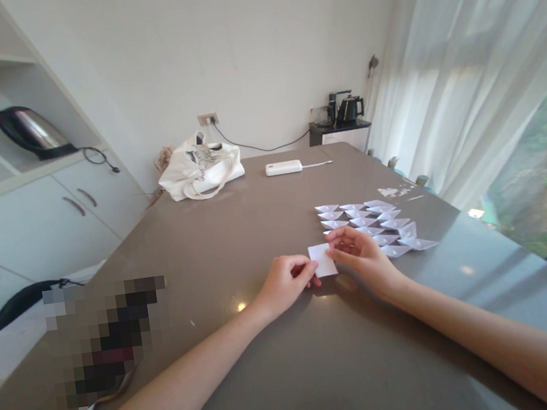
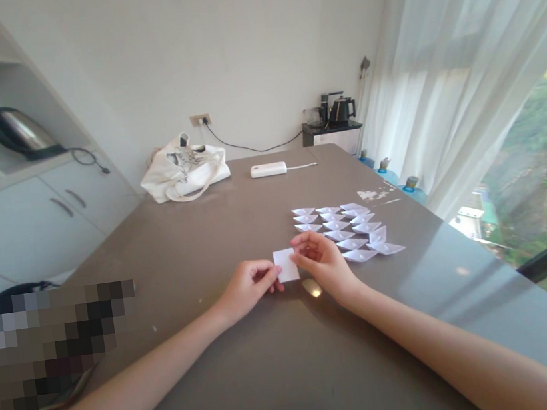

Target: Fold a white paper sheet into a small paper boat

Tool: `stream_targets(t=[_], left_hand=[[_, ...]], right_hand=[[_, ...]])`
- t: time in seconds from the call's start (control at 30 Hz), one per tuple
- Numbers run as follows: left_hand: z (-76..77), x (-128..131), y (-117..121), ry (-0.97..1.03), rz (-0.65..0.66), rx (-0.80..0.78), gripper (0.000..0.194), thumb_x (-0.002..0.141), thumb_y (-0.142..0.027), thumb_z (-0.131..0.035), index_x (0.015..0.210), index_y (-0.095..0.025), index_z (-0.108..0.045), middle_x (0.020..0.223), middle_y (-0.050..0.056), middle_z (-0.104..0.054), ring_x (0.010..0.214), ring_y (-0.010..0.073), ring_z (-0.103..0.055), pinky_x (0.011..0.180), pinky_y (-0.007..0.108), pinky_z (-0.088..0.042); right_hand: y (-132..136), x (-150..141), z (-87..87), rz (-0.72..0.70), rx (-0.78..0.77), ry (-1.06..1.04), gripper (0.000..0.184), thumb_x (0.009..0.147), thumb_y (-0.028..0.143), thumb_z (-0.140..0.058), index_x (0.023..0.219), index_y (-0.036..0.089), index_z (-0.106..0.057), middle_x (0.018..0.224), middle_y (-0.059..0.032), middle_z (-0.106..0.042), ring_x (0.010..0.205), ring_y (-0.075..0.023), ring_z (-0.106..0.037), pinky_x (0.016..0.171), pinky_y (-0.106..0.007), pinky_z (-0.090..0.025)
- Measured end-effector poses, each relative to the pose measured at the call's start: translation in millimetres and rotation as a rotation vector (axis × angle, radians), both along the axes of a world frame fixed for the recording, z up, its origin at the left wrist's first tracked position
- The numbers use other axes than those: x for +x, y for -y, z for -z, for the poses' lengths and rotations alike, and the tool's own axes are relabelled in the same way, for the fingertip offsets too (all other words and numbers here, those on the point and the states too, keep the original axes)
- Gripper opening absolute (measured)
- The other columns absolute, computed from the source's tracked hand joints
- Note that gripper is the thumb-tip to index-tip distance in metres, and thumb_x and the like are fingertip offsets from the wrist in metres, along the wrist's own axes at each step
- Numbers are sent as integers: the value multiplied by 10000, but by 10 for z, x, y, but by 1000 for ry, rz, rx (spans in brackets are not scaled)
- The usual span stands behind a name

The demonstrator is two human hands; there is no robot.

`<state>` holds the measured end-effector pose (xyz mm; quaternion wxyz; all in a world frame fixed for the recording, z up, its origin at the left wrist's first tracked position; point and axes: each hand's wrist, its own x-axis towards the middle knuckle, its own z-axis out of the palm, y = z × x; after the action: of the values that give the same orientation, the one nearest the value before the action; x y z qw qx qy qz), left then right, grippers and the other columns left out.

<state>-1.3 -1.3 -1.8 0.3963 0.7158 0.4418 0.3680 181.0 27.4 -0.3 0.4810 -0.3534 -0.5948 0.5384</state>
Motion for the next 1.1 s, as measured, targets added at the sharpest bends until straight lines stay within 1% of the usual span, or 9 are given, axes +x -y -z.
stream_targets(t=[0.13, 0.3, 0.47, 0.57, 0.67, 0.73, 0.87, 0.97, 1.1], left_hand=[[10, -5, -11, -3, 39, -13, 383, 888, -397, -461, 675, -146, -657, 673, 48, -686, 572, 119, -552, 581, 217, -404], [15, -3, -3, -54, -5, 2, 360, 883, -372, -475, 649, -143, -627, 647, 42, -678, 560, 116, -545, 577, 214, -397], [-3, 0, 3, -16, -9, -23, 357, 881, -367, -477, 646, -136, -613, 640, 36, -654, 580, 117, -540, 590, 216, -396], [-12, -2, -12, 85, -63, -14, 332, 882, -378, -468, 704, -135, -608, 647, 17, -611, 613, 121, -532, 601, 217, -396], [-14, -10, -20, 139, -124, 8, 288, 872, -371, -475, 746, -137, -588, 651, -2, -561, 623, 118, -515, 597, 217, -388], [-16, -13, -11, 83, -141, 41, 266, 863, -345, -478, 716, -143, -572, 624, -13, -531, 600, 112, -487, 570, 215, -359], [-34, 5, 30, -222, -121, 160, 180, 808, -228, -510, 655, -154, -568, 588, -21, -513, 581, 110, -457, 572, 230, -319], [-40, 35, 50, -418, -102, 278, 155, 794, -211, -526, 658, -161, -582, 634, -6, -549, 672, 137, -491, 653, 258, -337], [-16, 58, 44, -534, -98, 334, 136, 794, -234, -555, 679, -165, -579, 693, 10, -575, 744, 163, -508, 690, 279, -345]], right_hand=[[-11, 5, 6, 36, 17, 16, 257, 712, 321, -712, 892, 199, -573, 768, 0, -590, 691, -128, -559, 626, -250, -452], [-25, 10, 12, 47, 36, 29, 272, 701, 334, -714, 891, 198, -574, 777, 3, -591, 712, -132, -571, 653, -254, -457], [-28, 15, 6, 47, 42, 22, 251, 709, 320, -704, 886, 199, -572, 784, 0, -597, 720, -132, -579, 661, -252, -462], [-9, 9, 16, -8, 46, 28, 260, 732, 303, -669, 937, 205, -543, 766, 1, -597, 700, -137, -582, 642, -256, -466], [38, -3, 23, -141, 97, 128, 277, 748, 259, -641, 989, 198, -518, 771, -1, -594, 695, -140, -583, 624, -254, -470], [71, -7, 10, -196, 170, 260, 242, 776, 238, -611, 998, 188, -529, 788, -10, -596, 694, -139, -580, 617, -251, -469], [94, 4, -55, -111, 346, 492, 112, 839, 216, -528, 913, 167, -595, 763, -26, -614, 694, -140, -582, 622, -249, -461], [89, 10, -84, -90, 452, 627, 95, 815, 165, -529, 780, 163, -618, 713, -22, -620, 634, -127, -563, 593, -238, -437], [88, 2, -53, -115, 519, 717, 93, 789, 127, -543, 806, 168, -625, 690, -4, -617, 605, -115, -543, 573, -222, -410]])
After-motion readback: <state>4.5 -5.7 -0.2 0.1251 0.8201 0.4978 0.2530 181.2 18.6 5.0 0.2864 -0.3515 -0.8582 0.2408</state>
